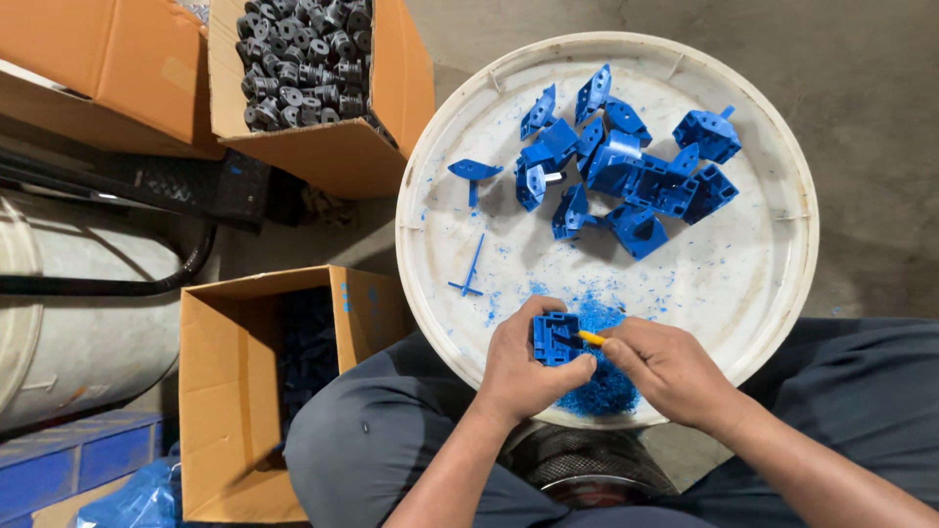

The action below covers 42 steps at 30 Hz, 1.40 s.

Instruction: The person moves bags of plastic components into a large container and then uses a utility knife to trim excess material from individual blue plastic parts.

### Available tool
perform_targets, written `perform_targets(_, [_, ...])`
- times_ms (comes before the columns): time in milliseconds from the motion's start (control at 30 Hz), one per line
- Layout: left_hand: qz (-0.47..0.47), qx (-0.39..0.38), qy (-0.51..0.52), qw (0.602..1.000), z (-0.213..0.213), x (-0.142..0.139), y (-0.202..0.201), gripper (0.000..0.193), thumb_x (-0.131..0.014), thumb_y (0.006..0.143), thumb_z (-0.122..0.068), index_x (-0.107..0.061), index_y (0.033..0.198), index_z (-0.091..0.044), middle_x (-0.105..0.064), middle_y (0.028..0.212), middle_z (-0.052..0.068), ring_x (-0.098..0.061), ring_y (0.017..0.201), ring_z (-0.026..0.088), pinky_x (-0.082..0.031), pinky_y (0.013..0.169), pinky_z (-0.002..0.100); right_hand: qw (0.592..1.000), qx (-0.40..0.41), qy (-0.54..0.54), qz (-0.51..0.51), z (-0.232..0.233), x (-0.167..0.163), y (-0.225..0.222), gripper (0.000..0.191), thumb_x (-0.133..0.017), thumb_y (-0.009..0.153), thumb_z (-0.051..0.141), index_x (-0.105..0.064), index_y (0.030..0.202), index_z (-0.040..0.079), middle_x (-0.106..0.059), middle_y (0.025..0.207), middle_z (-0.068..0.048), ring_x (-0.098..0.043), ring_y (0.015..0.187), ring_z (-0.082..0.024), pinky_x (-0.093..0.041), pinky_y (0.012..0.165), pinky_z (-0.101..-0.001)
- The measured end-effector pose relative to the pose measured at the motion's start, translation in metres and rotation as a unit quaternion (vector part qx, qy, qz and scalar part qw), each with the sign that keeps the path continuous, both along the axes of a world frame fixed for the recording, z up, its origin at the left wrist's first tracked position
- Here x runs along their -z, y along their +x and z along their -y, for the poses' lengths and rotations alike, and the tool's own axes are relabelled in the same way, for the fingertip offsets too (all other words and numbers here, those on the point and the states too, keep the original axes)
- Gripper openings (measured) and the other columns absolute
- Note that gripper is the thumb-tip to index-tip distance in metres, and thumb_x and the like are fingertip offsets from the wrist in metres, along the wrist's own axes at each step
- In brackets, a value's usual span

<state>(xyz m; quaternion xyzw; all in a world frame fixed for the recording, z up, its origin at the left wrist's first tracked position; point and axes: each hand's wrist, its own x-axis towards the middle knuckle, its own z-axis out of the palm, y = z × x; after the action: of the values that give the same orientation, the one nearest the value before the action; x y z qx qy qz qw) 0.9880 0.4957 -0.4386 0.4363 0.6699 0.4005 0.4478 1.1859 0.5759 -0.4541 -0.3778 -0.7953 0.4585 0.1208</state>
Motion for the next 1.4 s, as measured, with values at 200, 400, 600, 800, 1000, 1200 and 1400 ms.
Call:
perform_targets(200, [-0.107, 0.01, 0.066, 0.992, -0.002, 0.0, -0.004, 0.05, -0.078, 0.064, -0.032, -0.067, 0.108, -0.01, -0.069, 0.09, 0.011, -0.067, 0.086, 0.028, -0.054, 0.079, 0.039, 0.997, 0.006, 0.036, 0.071, -0.001, 0.001, 0.002, 0.033, -0.056, 0.095, 0.04, -0.073, 0.092, 0.012, -0.067, 0.068, -0.011, -0.066, 0.062, -0.033, -0.05, 0.056, -0.042])
perform_targets(400, [-0.107, 0.019, 0.072, 0.991, -0.002, -0.001, -0.003, 0.048, -0.076, 0.065, -0.029, -0.068, 0.108, -0.009, -0.066, 0.088, 0.01, -0.065, 0.084, 0.028, -0.054, 0.077, 0.038, 0.99, -0.02, 0.067, 0.122, -0.004, -0.001, -0.001, 0.032, -0.055, 0.096, 0.041, -0.073, 0.089, 0.015, -0.069, 0.069, -0.008, -0.067, 0.065, -0.033, -0.051, 0.058, -0.0434])
perform_targets(600, [-0.127, 0.034, 0.101, 0.986, -0.002, 0.0, -0.002, 0.048, -0.077, 0.065, -0.027, -0.068, 0.109, -0.009, -0.066, 0.089, 0.012, -0.064, 0.086, 0.03, -0.054, 0.079, 0.04, 0.99, -0.023, 0.097, 0.099, -0.004, -0.005, -0.002, 0.029, -0.058, 0.093, 0.039, -0.075, 0.092, 0.015, -0.07, 0.072, -0.008, -0.067, 0.067, -0.034, -0.05, 0.057, -0.0451])
perform_targets(800, [-0.147, 0.05, 0.116, 0.981, -0.001, 0.004, -0.002, 0.046, -0.076, 0.066, -0.026, -0.068, 0.107, -0.01, -0.067, 0.089, 0.01, -0.063, 0.087, 0.031, -0.053, 0.079, 0.041, 0.984, -0.045, 0.077, 0.153, -0.006, -0.01, -0.004, 0.026, -0.06, 0.094, 0.038, -0.075, 0.097, 0.017, -0.071, 0.073, -0.009, -0.067, 0.072, -0.034, -0.05, 0.062, -0.0468])
perform_targets(1000, [-0.125, 0.025, 0.097, 0.987, 0.001, 0.007, 0.002, 0.043, -0.078, 0.065, -0.026, -0.068, 0.104, -0.009, -0.066, 0.086, 0.012, -0.064, 0.086, 0.032, -0.052, 0.079, 0.042, 0.992, -0.024, 0.09, 0.087, 0.001, -0.01, -0.009, 0.028, -0.066, 0.087, 0.022, -0.073, 0.113, 0.017, -0.068, 0.081, -0.009, -0.067, 0.079, -0.032, -0.052, 0.067, -0.0458])
perform_targets(1200, [0.03, -0.034, 0.008, 0.999, 0.003, 0.009, 0.012, 0.051, -0.086, 0.066, -0.027, -0.065, 0.108, -0.006, -0.071, 0.087, 0.006, -0.069, 0.079, 0.016, -0.057, 0.074, 0.032, 0.975, -0.009, 0.209, 0.075, 0.003, -0.009, -0.008, 0.038, -0.073, 0.079, 0.018, -0.073, 0.117, 0.019, -0.056, 0.074, -0.008, -0.061, 0.073, -0.029, -0.048, 0.066, -0.0448])
perform_targets(1400, [0.136, -0.074, 0.004, 0.988, 0.002, 0.01, 0.017, 0.06, -0.089, 0.073, -0.034, -0.059, 0.116, -0.004, -0.071, 0.089, 0.004, -0.065, 0.078, 0.008, -0.058, 0.072, 0.027, 0.964, 0.011, 0.265, 0.031, 0.008, -0.008, -0.006, 0.049, -0.071, 0.077, 0.011, -0.07, 0.126, 0.018, -0.053, 0.076, -0.007, -0.057, 0.075, -0.029, -0.047, 0.069, -0.0448])
